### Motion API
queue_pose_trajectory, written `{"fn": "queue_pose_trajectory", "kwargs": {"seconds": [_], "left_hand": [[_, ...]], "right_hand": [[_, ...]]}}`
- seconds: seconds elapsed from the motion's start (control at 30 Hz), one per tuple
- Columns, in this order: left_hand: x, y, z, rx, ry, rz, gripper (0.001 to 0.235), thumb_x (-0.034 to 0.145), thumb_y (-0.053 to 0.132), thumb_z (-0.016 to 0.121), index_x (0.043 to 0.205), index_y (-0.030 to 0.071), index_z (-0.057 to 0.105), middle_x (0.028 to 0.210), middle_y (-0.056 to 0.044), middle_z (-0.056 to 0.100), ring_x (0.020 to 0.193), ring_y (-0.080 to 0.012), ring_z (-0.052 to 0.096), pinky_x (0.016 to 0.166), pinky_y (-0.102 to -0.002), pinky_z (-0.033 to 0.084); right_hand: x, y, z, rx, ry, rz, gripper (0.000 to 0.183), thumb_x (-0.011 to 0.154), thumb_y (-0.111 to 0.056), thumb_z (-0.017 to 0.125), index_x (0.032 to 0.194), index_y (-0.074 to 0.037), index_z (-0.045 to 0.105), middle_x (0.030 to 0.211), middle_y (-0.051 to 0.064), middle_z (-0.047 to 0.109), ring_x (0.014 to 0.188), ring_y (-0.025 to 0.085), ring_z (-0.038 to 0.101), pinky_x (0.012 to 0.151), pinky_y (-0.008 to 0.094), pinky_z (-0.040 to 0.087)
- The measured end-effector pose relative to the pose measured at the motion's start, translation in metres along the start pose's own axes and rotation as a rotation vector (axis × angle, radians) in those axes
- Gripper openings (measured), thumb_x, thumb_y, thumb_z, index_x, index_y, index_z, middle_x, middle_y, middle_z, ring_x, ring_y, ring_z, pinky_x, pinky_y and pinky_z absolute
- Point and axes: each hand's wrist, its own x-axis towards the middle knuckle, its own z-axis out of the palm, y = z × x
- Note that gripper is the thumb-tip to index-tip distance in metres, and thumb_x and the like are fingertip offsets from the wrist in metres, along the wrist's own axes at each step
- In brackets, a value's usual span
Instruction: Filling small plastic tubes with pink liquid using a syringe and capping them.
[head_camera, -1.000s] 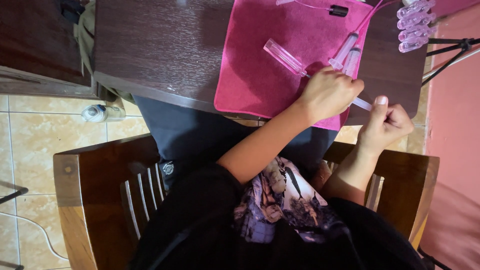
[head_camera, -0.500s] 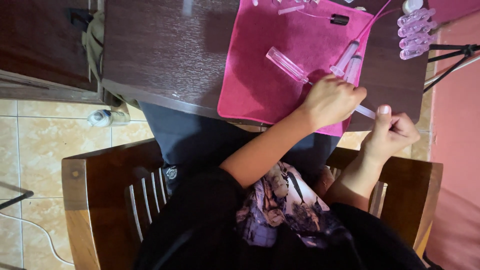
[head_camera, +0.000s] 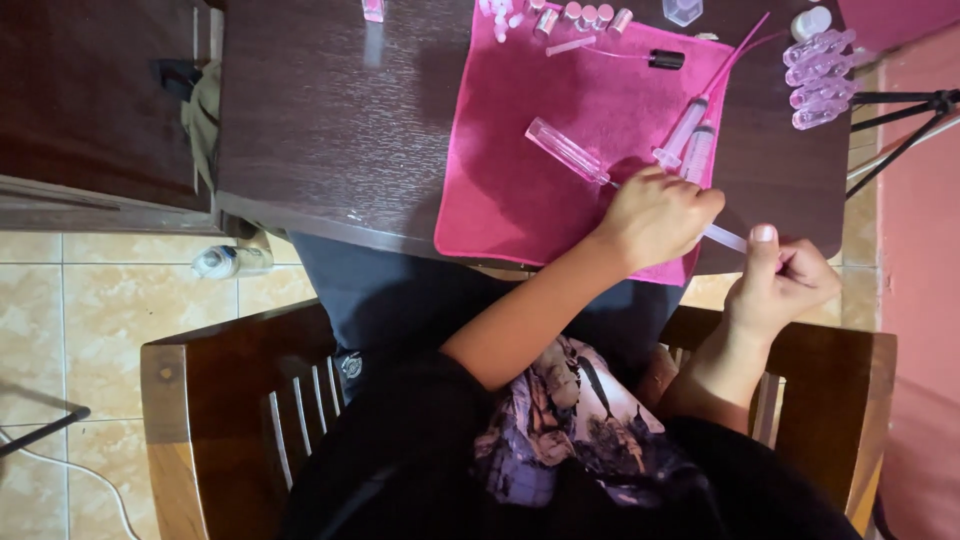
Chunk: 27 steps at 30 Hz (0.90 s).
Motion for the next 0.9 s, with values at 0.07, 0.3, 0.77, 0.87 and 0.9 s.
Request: {"fn": "queue_pose_trajectory", "kwargs": {"seconds": [0.07,0.3,0.77,0.87,0.9], "left_hand": [[0.000,0.000,-0.002,0.007,-0.010,-0.002,0.013,0.079,0.010,0.064,0.069,0.018,0.061,0.055,-0.002,0.064,0.054,-0.0277,0.066,0.064,-0.044,0.052],[0.001,0.001,-0.005,0.022,-0.025,-0.010,0.013,0.081,0.011,0.063,0.070,0.019,0.063,0.057,-0.003,0.067,0.055,-0.0278,0.067,0.064,-0.043,0.053],[0.001,0.000,-0.006,-0.024,-0.004,-0.002,0.015,0.081,0.008,0.064,0.069,0.018,0.061,0.055,-0.002,0.064,0.054,-0.0263,0.067,0.062,-0.042,0.053],[0.001,0.001,-0.006,-0.034,0.000,0.013,0.015,0.080,0.007,0.064,0.070,0.018,0.061,0.055,-0.002,0.064,0.054,-0.0264,0.066,0.062,-0.043,0.053],[0.001,0.001,-0.007,-0.039,0.006,0.018,0.015,0.080,0.007,0.064,0.070,0.017,0.061,0.055,-0.002,0.064,0.054,-0.0268,0.066,0.062,-0.043,0.053]], "right_hand": [[0.000,0.001,0.000,-0.014,0.005,-0.007,0.063,0.109,-0.018,0.078,0.064,-0.005,0.036,0.061,0.003,0.034,0.063,0.013,0.032,0.061,0.034,0.024],[0.001,0.000,-0.001,-0.008,0.001,-0.027,0.065,0.108,-0.022,0.079,0.063,-0.006,0.036,0.060,0.003,0.032,0.062,0.013,0.029,0.061,0.034,0.021],[0.003,-0.009,-0.002,0.013,0.011,-0.039,0.066,0.107,-0.027,0.078,0.063,-0.007,0.033,0.060,0.004,0.034,0.060,0.013,0.031,0.060,0.034,0.024],[0.004,-0.013,-0.002,0.011,0.004,-0.058,0.066,0.107,-0.026,0.077,0.063,-0.007,0.032,0.059,0.003,0.031,0.059,0.013,0.029,0.060,0.034,0.022],[0.004,-0.014,-0.002,0.009,0.005,-0.065,0.065,0.108,-0.025,0.077,0.064,-0.008,0.031,0.059,0.002,0.029,0.059,0.012,0.027,0.059,0.034,0.021]]}}
